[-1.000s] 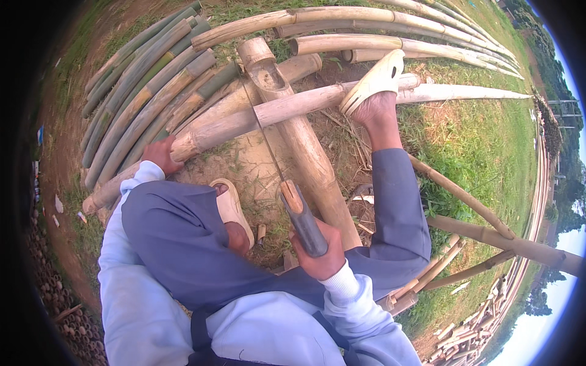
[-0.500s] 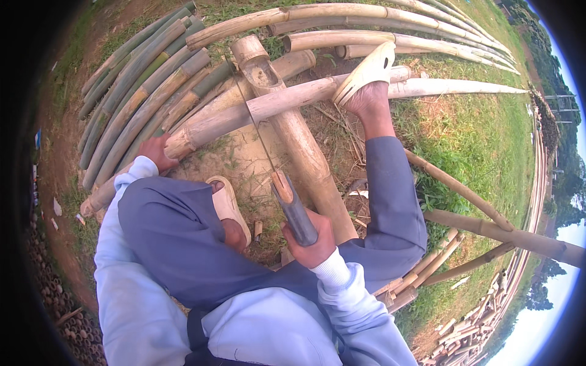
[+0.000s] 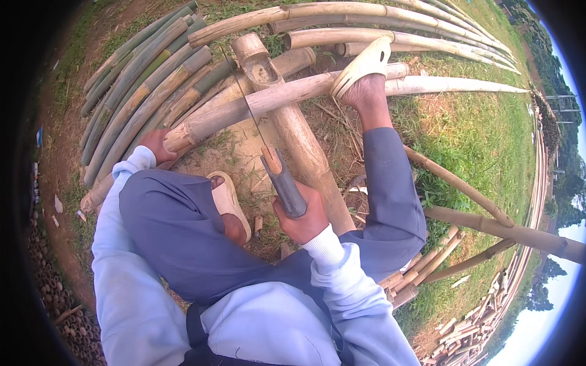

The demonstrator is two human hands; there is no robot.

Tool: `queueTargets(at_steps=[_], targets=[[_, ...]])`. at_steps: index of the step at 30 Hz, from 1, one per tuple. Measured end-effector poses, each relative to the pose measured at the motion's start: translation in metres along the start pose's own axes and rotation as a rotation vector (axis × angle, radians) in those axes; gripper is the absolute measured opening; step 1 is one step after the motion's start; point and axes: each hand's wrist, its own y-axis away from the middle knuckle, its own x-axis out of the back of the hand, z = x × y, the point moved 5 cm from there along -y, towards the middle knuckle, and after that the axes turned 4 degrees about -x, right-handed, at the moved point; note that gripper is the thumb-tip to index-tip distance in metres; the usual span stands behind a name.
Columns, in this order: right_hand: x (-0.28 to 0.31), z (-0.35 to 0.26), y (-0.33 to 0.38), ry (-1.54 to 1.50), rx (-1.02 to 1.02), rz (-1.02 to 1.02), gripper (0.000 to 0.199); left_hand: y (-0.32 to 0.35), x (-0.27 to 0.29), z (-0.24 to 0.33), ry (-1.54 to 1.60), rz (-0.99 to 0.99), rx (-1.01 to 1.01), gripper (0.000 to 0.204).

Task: The person sits on the ground and uses a machete to chop bamboo poles into shorter sections. They repeatedly position a pole, strike it with the machete, and move the cut pieces aside.

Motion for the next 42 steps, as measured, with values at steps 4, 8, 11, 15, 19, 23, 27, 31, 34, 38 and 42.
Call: queueTargets(at_steps=[4,8,11,15,19,23,27,31,34,38,42], targets=[[0.01,-0.001,0.059,0.05,-0.055,-0.037,0.026,-0.003,0.007,-0.011,-0.05,-0.025,0.033,0.076],[0.034,-0.016,0.094,0.064,-0.02,0.036,0.034,0.008,0.0,-0.003,-0.044,0.01,0.041,0.074],[0.011,-0.014,0.029,0.042,-0.093,-0.035,0.027,0.003,-0.002,0.006,-0.016,0.04,0.007,0.074],[-0.005,-0.002,0.005,-0.02,0.038,0.029,0.016,0.008,-0.008,-0.003,-0.04,0.025,0.003,0.077],[-0.005,0.007,0.012,-0.016,0.059,0.055,0.016,0.004,-0.002,-0.002,-0.034,-0.019,0.04,0.077],[-0.007,0.004,0.011,-0.044,0.054,0.083,0.016,0.007,0.002,0.001,-0.009,0.03,0.014,0.073],[-0.012,0.011,0.01,0.057,0.02,0.104,0.017,0.009,0.006,0.002,-0.009,-0.047,-0.009,0.068],[-0.018,0.008,0.025,0.084,0.075,0.094,0.017,0.006,-0.023,-0.011,-0.018,-0.018,0.003,0.057],[-0.028,0.004,0.029,0.107,0.064,0.053,0.014,0.007,-0.047,-0.04,0.096,-0.082,0.068,0.094],[-0.019,0.004,0.026,0.067,-0.011,0.015,0.016,0.006,-0.04,-0.02,0.09,-0.075,0.049,0.094],[-0.014,0.005,0.029,0.078,-0.012,0.029,0.018,0.01,-0.018,-0.01,0.007,-0.025,0.012,0.085]])
